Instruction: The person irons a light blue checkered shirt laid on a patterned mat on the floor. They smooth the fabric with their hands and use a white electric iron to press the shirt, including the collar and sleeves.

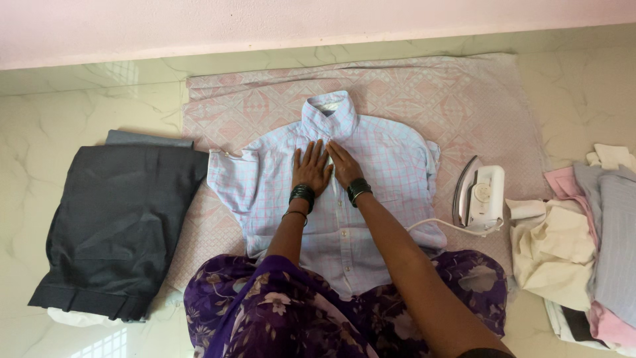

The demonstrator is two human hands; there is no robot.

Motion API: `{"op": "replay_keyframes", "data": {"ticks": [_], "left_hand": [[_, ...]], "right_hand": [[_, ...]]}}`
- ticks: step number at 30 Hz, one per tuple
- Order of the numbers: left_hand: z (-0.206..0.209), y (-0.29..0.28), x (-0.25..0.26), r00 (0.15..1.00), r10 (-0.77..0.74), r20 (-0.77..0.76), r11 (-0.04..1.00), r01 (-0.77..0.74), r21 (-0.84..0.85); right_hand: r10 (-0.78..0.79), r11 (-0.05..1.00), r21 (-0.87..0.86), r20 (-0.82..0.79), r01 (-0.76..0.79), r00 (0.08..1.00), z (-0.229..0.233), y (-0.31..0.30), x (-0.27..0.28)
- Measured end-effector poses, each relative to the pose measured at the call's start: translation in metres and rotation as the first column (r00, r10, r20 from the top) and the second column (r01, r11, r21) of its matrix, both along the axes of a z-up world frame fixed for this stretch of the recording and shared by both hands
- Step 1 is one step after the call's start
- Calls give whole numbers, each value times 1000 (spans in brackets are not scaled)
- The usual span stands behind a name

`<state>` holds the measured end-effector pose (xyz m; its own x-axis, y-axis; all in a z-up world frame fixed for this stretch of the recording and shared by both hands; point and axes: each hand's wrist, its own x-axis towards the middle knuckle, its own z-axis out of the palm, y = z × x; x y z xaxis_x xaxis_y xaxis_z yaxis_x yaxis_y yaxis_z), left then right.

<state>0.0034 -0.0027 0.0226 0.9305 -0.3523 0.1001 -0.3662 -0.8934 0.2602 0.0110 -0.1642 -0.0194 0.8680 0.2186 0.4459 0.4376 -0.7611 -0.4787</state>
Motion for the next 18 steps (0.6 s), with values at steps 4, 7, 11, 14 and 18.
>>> {"op": "replay_keyframes", "data": {"ticks": [4,7,11,14,18], "left_hand": [[-5,1,-2,1000,-2,-21,999,1,-41],[-11,-1,3,999,26,32,1000,-25,-17],[-26,-2,9,998,25,-61,1000,-24,4],[-31,8,14,997,-18,-79,999,15,-34],[-33,19,-18,1000,5,30,999,-3,-46]], "right_hand": [[-74,997,5,-31,74,997,-8,1,3],[-203,953,-251,-114,169,973,-18,1,20],[-141,941,-339,-332,22,933,-26,-18,39],[102,983,-98,-401,-153,910,-12,-52,39],[-37,897,-433,-274,-89,961,0,-63,-36]]}}
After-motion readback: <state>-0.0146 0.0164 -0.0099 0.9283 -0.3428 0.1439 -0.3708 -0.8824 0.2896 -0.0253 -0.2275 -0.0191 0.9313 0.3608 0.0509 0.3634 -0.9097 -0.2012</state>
